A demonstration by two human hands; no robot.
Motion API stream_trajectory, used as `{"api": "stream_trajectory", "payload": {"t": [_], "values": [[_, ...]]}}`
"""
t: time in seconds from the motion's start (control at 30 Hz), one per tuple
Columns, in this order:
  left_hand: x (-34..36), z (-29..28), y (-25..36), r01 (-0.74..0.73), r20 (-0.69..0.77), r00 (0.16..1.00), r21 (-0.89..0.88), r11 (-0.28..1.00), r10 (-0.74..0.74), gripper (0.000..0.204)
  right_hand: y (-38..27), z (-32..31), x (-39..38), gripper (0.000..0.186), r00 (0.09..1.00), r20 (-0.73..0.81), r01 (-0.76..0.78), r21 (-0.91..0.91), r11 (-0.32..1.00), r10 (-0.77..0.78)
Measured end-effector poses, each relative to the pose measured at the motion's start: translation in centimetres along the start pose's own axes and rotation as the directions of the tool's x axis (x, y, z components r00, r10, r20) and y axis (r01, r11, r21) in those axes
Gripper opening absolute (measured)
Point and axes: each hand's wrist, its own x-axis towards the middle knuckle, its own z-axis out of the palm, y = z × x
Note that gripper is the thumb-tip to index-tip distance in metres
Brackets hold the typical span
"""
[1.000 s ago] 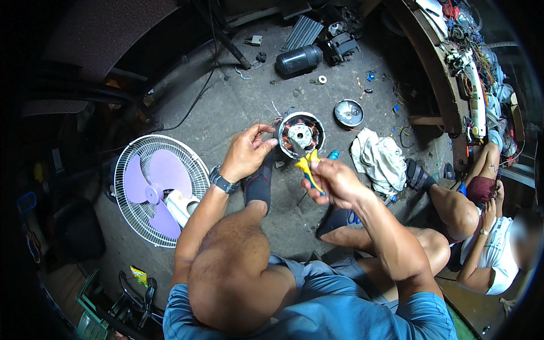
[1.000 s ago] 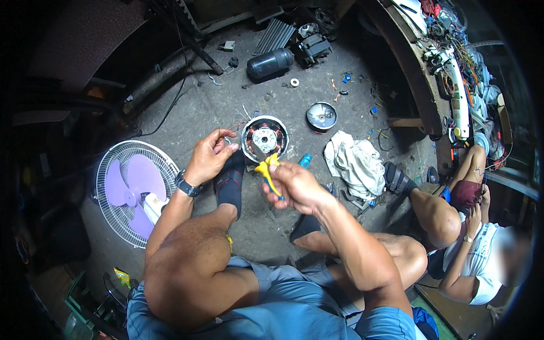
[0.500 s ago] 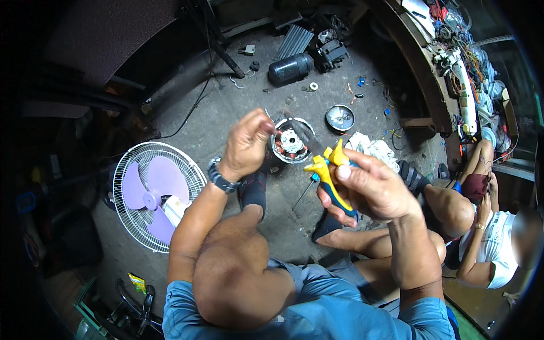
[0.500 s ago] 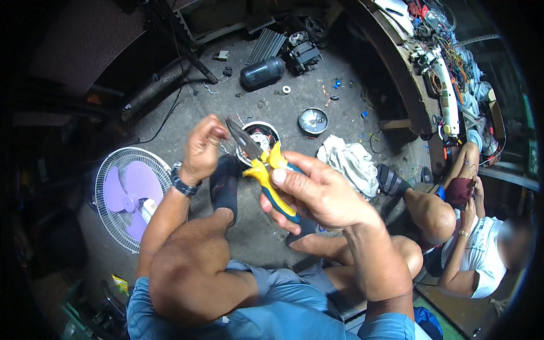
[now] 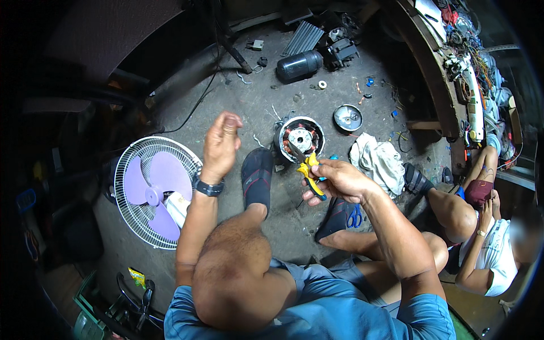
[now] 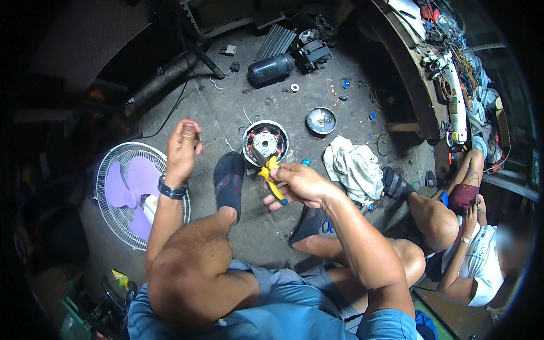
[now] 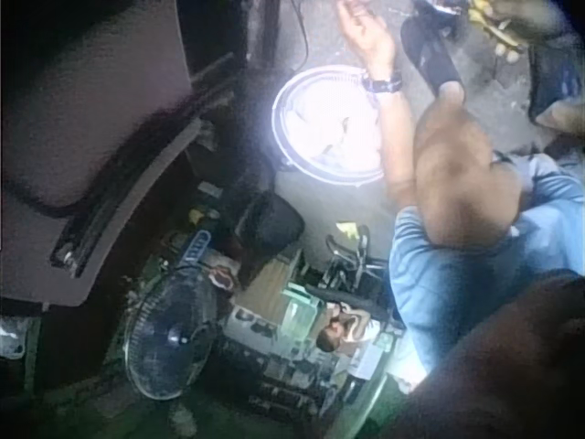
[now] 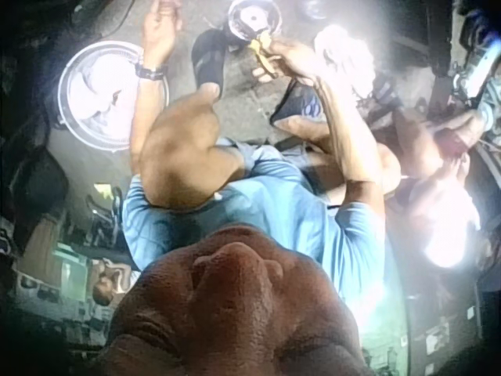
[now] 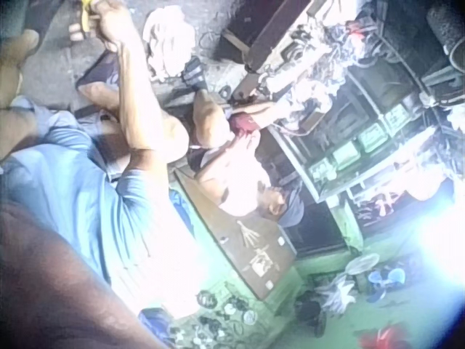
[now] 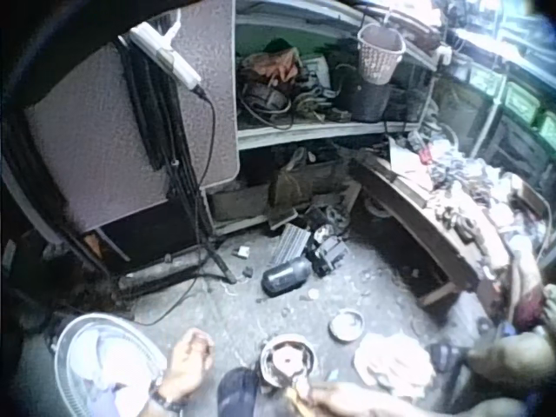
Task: The person sits on the floor and uses pliers to strip insulation from multiple copper wires attached to a small electric motor. They repeatedly pull and cut the wires, gathering them in their hand.
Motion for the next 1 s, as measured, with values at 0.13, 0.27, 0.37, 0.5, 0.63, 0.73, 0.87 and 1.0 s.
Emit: {"api": "stream_trajectory", "payload": {"t": [0.13,0.27,0.37,0.5,0.63,0.73,0.87,1.0], "values": [[-0.9,0.9,-1.0,0.034,0.007,0.999,0.246,0.969,-0.037,0.033,-0.3,0.4,0.9,0.037,0.999,0.022,-0.033,0.052,0.998,0.031],[-0.7,1.2,-0.6,-0.024,0.002,1.0,0.283,0.959,0.025,0.033,0.1,0.2,1.5,0.035,1.0,0.007,-0.015,0.109,0.994,0.014],[-0.7,1.1,-1.2,-0.004,0.012,1.0,0.233,0.973,0.002,0.032,0.1,0.1,1.5,0.034,1.0,0.018,-0.009,0.144,0.99,0.007],[-0.7,1.2,-1.4,0.001,0.024,1.0,0.242,0.97,-0.007,0.033,0.1,-0.2,1.6,0.033,1.0,0.011,-0.007,0.183,0.983,0.005],[-0.7,1.2,-1.2,-0.028,0.034,0.999,0.267,0.963,0.019,0.034,0.4,-0.1,1.8,0.033,1.0,0.002,-0.001,0.2,0.98,0.001],[-0.8,1.0,-1.5,-0.037,0.035,0.999,0.278,0.96,0.028,0.034,0.5,0.2,1.8,0.034,1.0,0.008,-0.011,0.223,0.975,0.01],[-0.8,1.0,-1.9,-0.053,0.032,0.998,0.26,0.964,0.046,0.034,0.3,0.2,2.1,0.036,0.999,0.04,-0.048,0.313,0.949,0.037],[-0.9,1.0,-2.0,0.011,0.037,0.999,0.233,0.972,-0.021,0.034,0.7,-0.1,2.4,0.031,1.0,-0.002,-0.027,0.331,0.943,0.029]]}}
